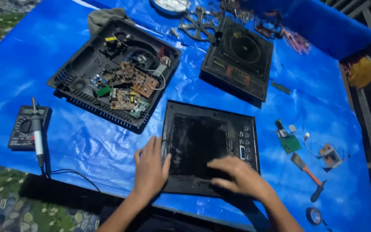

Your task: Disassembling an induction cooker and cleaning the glass top and internal edges with a cloth.

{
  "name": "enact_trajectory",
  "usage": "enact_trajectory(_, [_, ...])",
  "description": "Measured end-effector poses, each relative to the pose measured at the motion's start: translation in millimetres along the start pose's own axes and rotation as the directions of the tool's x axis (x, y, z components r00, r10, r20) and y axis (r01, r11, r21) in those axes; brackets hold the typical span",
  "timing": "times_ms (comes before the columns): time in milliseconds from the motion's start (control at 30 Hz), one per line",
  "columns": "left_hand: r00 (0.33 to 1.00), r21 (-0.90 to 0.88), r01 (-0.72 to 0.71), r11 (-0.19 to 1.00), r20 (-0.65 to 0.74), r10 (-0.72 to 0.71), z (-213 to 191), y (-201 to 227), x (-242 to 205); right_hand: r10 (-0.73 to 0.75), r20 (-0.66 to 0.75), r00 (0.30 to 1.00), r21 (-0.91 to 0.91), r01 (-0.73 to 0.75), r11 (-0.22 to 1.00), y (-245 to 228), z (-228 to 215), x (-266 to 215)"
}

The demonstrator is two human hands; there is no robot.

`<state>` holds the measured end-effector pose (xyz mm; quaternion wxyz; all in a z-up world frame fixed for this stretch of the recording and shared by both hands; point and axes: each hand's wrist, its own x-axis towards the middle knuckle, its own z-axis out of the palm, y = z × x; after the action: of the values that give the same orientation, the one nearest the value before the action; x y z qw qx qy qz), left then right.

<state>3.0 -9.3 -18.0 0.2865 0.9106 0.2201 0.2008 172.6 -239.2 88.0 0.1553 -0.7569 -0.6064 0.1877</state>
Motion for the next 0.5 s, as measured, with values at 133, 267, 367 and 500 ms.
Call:
enact_trajectory(133, [0.99, 0.04, -0.051, 0.998, -0.133, 0.056, 13.9, 0.2, -11.5, -0.049, -0.143, 0.989, 0.055, 0.057, 0.997, 7.6, -45.4, 90.7])
enact_trajectory(267, [0.992, -0.129, -0.034, 0.991, -0.122, 0.019, 7.0, -3.7, -10.0, -0.061, -0.291, 0.955, 0.054, 0.08, 0.995, 31.1, -71.0, 210.6])
enact_trajectory(367, [0.987, -0.151, -0.048, 0.987, -0.156, 0.024, 10.3, -8.5, -9.9, -0.026, -0.388, 0.921, 0.136, 0.085, 0.987, 63.1, -69.3, 319.0])
enact_trajectory(500, [0.966, -0.088, 0.026, 0.996, -0.255, -0.047, 53.8, -24.3, -14.7, 0.118, -0.465, 0.877, 0.17, -0.042, 0.984, 116.4, -57.4, 461.7])
